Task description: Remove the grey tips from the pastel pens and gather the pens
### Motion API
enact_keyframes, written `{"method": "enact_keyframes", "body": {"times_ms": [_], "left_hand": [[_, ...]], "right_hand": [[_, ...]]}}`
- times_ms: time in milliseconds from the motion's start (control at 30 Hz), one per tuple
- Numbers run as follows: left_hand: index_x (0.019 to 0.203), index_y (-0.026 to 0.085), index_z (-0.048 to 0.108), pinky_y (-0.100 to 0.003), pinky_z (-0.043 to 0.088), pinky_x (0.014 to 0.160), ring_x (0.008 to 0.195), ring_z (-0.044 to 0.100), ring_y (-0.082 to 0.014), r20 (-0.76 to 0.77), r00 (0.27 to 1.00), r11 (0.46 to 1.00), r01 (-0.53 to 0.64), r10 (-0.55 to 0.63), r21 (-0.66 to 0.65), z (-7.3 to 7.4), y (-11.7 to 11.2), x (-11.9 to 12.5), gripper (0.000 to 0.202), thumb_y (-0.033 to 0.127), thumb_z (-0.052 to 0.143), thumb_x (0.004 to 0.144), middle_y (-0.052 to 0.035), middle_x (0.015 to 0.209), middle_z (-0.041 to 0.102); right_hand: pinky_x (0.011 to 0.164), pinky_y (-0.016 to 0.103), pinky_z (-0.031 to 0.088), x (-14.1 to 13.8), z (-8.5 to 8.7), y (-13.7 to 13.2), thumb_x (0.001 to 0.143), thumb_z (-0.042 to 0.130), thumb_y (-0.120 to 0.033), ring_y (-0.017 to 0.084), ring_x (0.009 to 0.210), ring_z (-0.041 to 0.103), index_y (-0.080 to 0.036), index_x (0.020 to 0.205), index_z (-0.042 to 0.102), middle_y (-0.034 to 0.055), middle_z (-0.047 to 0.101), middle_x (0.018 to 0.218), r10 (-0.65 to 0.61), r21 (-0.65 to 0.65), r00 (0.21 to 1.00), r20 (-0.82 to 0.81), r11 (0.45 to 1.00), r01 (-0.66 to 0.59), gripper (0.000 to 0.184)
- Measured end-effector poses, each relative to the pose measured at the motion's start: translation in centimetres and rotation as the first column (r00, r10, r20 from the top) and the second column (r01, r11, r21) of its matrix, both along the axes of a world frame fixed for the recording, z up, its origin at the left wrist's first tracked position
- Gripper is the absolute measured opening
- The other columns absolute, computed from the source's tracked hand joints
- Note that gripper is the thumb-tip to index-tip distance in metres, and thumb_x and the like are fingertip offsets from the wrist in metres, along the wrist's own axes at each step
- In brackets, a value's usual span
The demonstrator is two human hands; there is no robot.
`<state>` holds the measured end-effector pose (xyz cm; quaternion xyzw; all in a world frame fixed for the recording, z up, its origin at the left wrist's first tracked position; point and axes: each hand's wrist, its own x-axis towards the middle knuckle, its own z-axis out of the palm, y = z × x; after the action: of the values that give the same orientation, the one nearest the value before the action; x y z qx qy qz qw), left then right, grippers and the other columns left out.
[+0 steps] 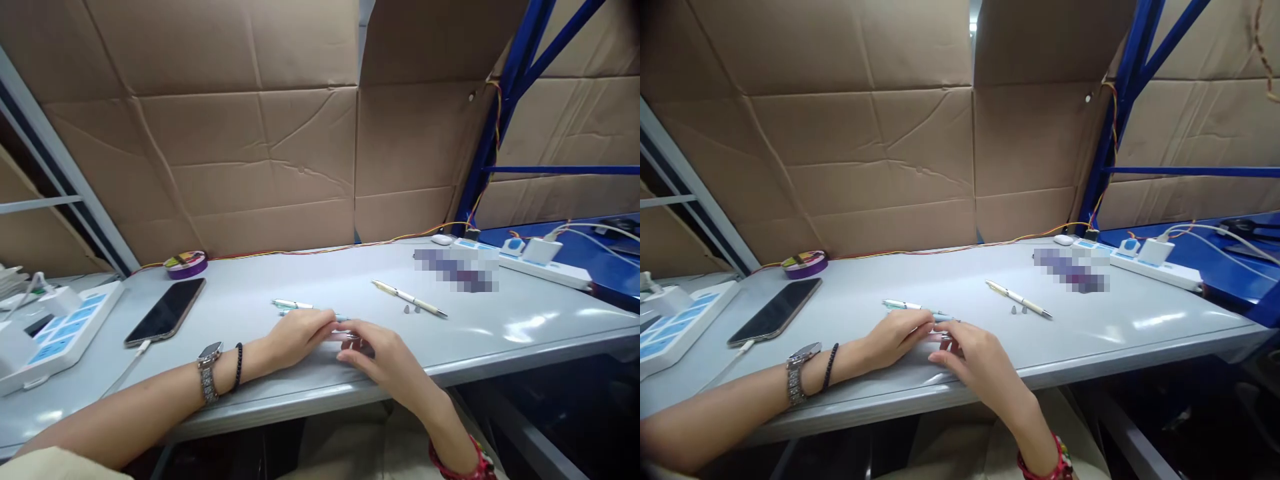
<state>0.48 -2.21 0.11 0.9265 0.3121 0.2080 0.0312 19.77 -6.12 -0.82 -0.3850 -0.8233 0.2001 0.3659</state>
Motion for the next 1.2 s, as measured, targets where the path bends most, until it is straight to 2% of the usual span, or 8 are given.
{"method": "enact_keyframes", "body": {"times_ms": [133,267,333,433,567,733,967,1200], "left_hand": [[0.083,0.017,0.047,-0.024,0.036,0.057,0.059,0.049,-0.0136,0.073,0.993,0.994,0.086,-0.092,0.073,0.1,-0.3,-0.1,0.042,0.044,0.017,0.095,-0.0012,0.067,0.056],[0.1,0.016,0.044,-0.026,0.038,0.059,0.06,0.05,-0.0153,0.155,0.96,0.961,0.204,-0.233,0.186,-0.1,0.1,-0.5,0.047,0.056,0.023,0.09,-0.0038,0.073,0.057],[0.106,0.015,0.042,-0.026,0.038,0.055,0.057,0.05,-0.015,0.197,0.918,0.927,0.3,-0.345,0.225,-0.5,0.6,-0.9,0.05,0.058,0.025,0.087,-0.0034,0.071,0.056],[0.099,0.017,0.046,-0.024,0.033,0.047,0.047,0.042,-0.0127,0.237,0.863,0.887,0.393,-0.446,0.241,-1.1,1.2,-1.4,0.047,0.058,0.028,0.084,0.0015,0.057,0.047],[0.074,0.019,0.043,-0.023,0.026,0.041,0.04,0.028,-0.0094,0.368,0.87,0.943,0.279,-0.328,0.182,-1.2,1.2,-1.5,0.04,0.056,0.029,0.083,0.0044,0.049,0.036],[0.063,0.02,0.031,-0.023,0.024,0.039,0.039,0.023,-0.0086,0.381,0.888,0.966,0.229,-0.256,0.117,-0.9,0.7,-1.1,0.043,0.058,0.026,0.083,0.0055,0.046,0.029],[0.067,0.02,0.032,-0.024,0.027,0.041,0.041,0.028,-0.009,0.319,0.894,0.947,0.316,-0.314,0.047,-0.7,0.3,-0.6,0.045,0.063,0.027,0.08,0.0038,0.05,0.037],[0.059,0.021,0.018,-0.025,0.019,0.04,0.042,0.016,-0.0093,0.33,0.919,0.974,0.223,-0.218,0.022,-0.7,0.3,-0.7,0.041,0.051,0.021,0.087,0.0056,0.049,0.018]], "right_hand": [[0.068,0.027,0.049,0.0,0.4,-0.6,0.083,0.055,-0.031,0.017,0.078,0.061,-0.021,0.087,0.064,0.003,0.067,0.085,0.014,-0.076,0.964,-0.266,0.996,-0.036,0.014],[0.064,0.027,0.05,-0.3,-0.2,-0.2,0.083,0.054,-0.036,0.015,0.067,0.062,-0.019,0.084,0.06,0.0021,0.066,0.073,-0.205,-0.183,0.75,-0.628,0.977,0.114,0.017],[0.063,0.027,0.051,-0.3,-0.5,0.1,0.083,0.055,-0.037,0.015,0.064,0.062,-0.019,0.085,0.059,0.0005,0.065,0.066,-0.245,-0.238,0.679,-0.692,0.965,0.106,0.019],[0.069,0.027,0.051,-0.2,-0.3,0.3,0.081,0.057,-0.038,0.016,0.069,0.065,-0.019,0.085,0.06,0.0009,0.068,0.07,-0.214,-0.306,0.714,-0.667,0.952,-0.001,0.02],[0.073,0.028,0.052,0.0,0.4,0.0,0.078,0.06,-0.04,0.018,0.074,0.068,-0.018,0.081,0.059,0.0027,0.071,0.075,-0.193,-0.399,0.775,-0.601,0.913,-0.082,0.022],[0.073,0.031,0.053,0.0,0.7,-0.1,0.076,0.061,-0.043,0.02,0.075,0.068,-0.017,0.078,0.059,0.0051,0.073,0.076,-0.206,-0.411,0.783,-0.587,0.909,-0.07,0.026],[0.074,0.028,0.052,-0.1,0.4,0.0,0.08,0.057,-0.039,0.017,0.076,0.066,-0.02,0.083,0.058,0.0022,0.071,0.074,-0.209,-0.329,0.75,-0.628,0.944,-0.012,0.02],[0.072,0.03,0.051,-0.2,0.5,-0.3,0.083,0.053,-0.041,0.018,0.076,0.066,-0.019,0.086,0.056,0.0042,0.069,0.08,-0.162,-0.287,0.806,-0.569,0.958,-0.01,0.022]]}}
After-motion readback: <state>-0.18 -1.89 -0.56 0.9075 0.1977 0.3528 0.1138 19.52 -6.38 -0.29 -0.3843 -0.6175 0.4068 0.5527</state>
